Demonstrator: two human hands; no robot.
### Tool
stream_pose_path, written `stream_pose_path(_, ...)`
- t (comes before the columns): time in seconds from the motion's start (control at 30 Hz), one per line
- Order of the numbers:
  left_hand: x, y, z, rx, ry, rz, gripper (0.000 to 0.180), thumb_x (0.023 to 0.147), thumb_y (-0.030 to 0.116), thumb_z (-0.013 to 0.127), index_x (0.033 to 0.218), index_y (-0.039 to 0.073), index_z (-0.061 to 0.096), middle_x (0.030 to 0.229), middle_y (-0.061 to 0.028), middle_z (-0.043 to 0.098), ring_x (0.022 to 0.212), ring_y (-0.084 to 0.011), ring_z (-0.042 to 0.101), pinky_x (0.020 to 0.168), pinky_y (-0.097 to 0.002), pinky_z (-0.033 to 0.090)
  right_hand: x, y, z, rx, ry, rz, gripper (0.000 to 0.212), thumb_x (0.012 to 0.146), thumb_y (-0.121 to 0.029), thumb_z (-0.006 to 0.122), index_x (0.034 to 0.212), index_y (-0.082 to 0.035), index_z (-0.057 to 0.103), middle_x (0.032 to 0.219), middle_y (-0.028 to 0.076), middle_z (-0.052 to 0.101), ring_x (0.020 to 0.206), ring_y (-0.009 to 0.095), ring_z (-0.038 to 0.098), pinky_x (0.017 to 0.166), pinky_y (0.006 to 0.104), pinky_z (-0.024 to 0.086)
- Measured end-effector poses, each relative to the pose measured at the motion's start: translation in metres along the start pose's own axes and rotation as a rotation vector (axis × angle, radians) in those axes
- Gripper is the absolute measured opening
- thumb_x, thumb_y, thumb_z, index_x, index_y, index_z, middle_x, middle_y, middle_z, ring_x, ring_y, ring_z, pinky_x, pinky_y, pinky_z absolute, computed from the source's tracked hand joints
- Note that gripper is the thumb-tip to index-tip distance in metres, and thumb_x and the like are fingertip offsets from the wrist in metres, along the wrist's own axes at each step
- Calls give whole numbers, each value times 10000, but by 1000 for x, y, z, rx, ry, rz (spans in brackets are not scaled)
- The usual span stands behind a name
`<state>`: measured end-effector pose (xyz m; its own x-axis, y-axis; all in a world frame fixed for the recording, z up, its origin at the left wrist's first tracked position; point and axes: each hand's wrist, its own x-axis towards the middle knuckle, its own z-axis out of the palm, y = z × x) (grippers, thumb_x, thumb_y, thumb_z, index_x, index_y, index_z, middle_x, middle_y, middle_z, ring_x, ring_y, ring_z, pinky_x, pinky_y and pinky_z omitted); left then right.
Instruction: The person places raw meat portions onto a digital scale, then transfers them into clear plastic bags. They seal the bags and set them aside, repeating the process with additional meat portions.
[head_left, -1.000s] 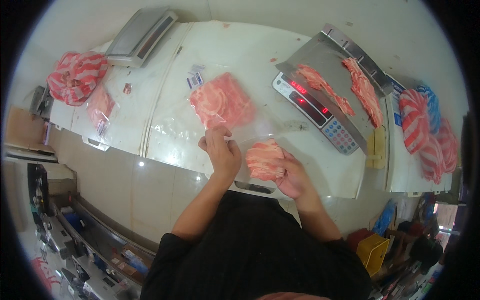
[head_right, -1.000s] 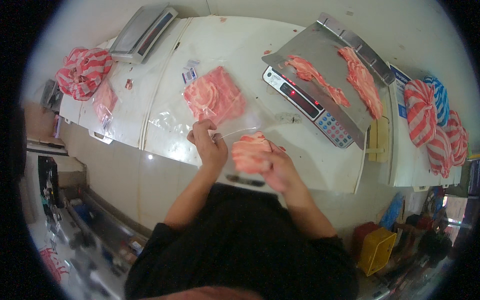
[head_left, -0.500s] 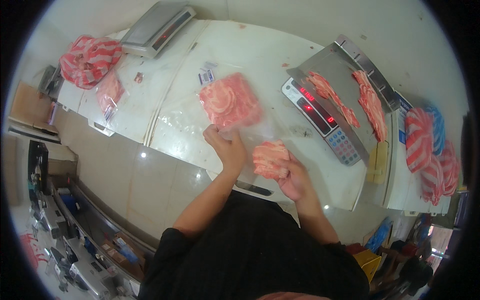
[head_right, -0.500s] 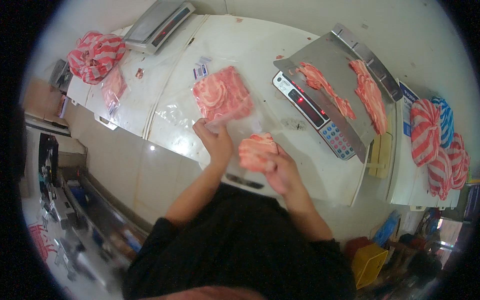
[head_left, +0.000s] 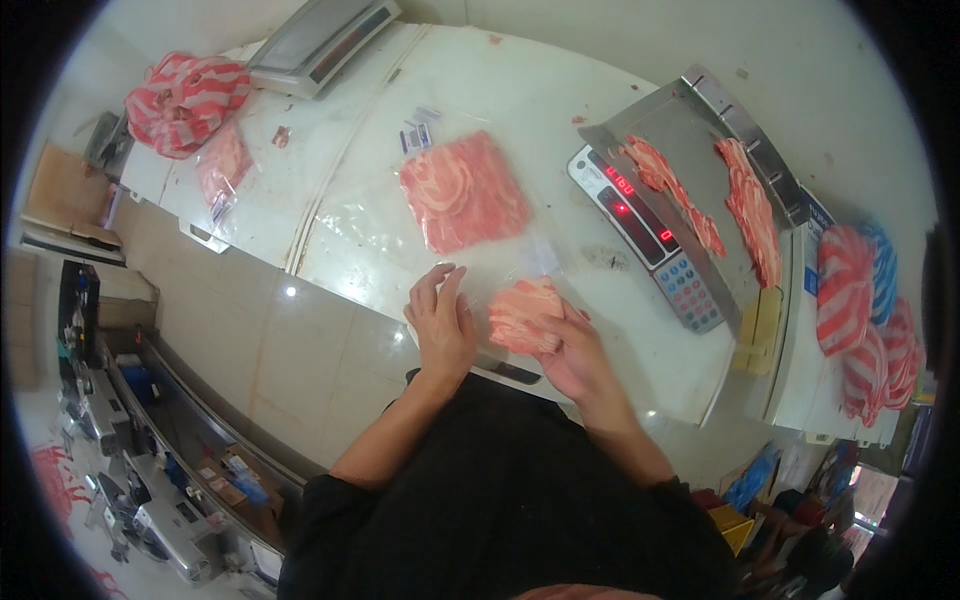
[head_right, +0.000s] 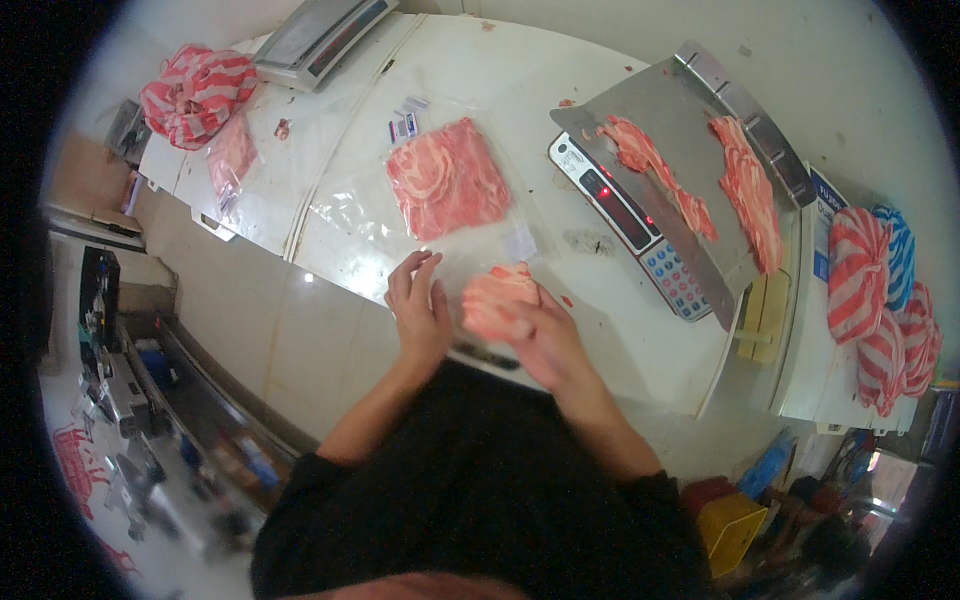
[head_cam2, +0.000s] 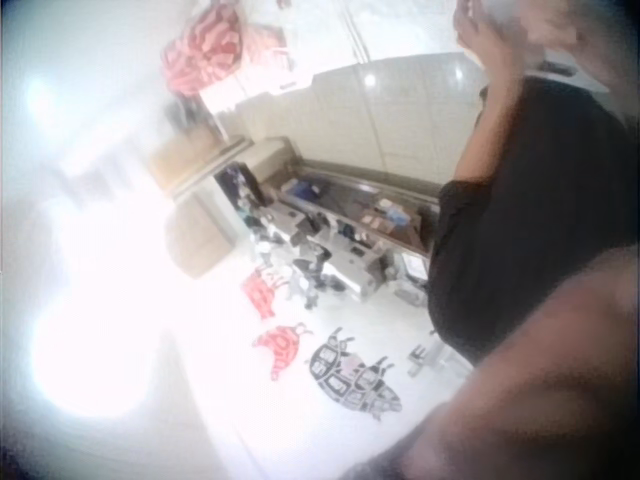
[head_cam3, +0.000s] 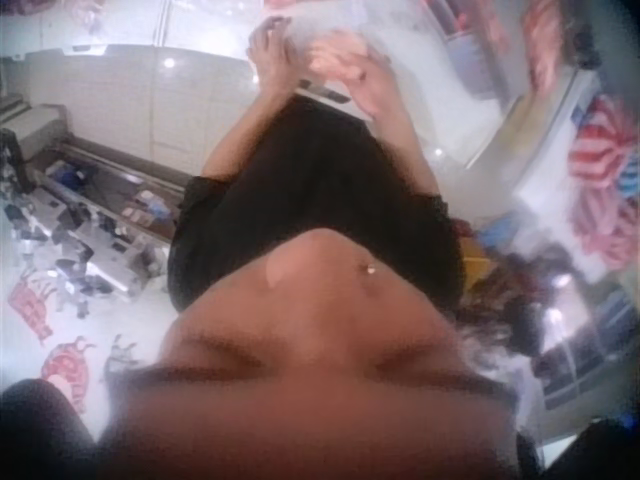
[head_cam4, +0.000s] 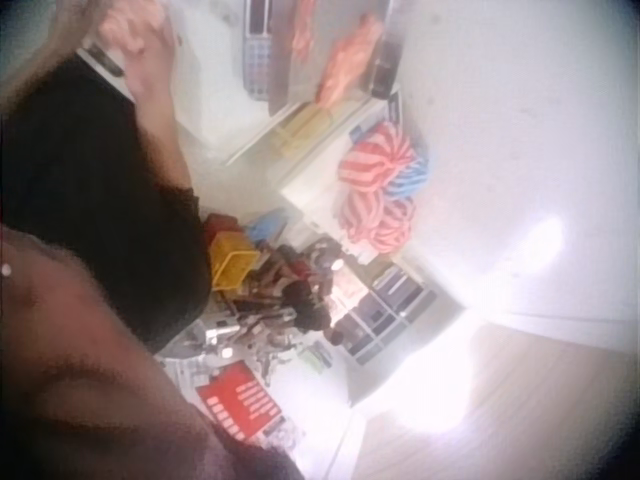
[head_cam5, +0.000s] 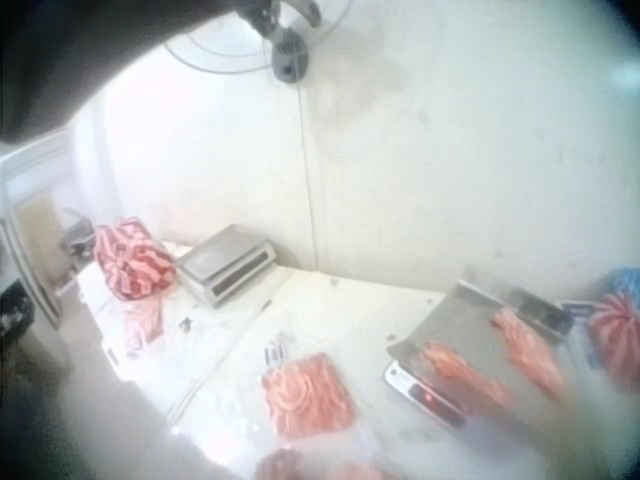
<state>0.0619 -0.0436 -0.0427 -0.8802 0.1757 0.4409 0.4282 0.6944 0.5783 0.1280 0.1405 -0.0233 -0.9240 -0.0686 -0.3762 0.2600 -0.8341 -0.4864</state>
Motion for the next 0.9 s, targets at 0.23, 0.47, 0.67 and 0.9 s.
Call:
stream_pose_path(0.23, 21, -2, -7, -88, 60, 182, 210, 820, -8, 779, 968, 64, 649, 799, -72, 610, 748, -274, 601, 726, -422, 471, -11, 8, 11, -60, 94, -22, 550, 954, 9, 552, 1492, 32, 440, 1406, 154, 594, 1268, 251, 614, 1060, 377, 523)
stream_pose_path(0.47, 23, -9, -11, -201, -56, 364, 193, 787, -24, 738, 920, 53, 622, 796, -97, 608, 740, -306, 603, 680, -433, 462, 60, 33, 23, 50, 37, -191, 484, 998, -66, 559, 1474, -5, 491, 1390, 125, 605, 1234, 231, 630, 1026, 358, 537)
stream_pose_path(0.67, 41, -11, -14, -382, -62, 414, 179, 810, -46, 735, 955, 31, 662, 810, -135, 611, 745, -340, 610, 664, -448, 492, 160, 33, 58, -398, -120, -370, 442, 1010, -177, 630, 1435, -77, 558, 1355, 69, 612, 1238, 202, 594, 1019, 346, 523)
stream_pose_path(0.9, 56, -31, -13, -464, -372, 462, 181, 865, 11, 738, 1036, 54, 698, 878, -141, 661, 777, -341, 646, 705, -438, 530, 194, 15, 54, -888, -252, -431, 537, 979, -211, 673, 1472, -56, 528, 1380, 57, 585, 1290, 175, 555, 1036, 327, 507)
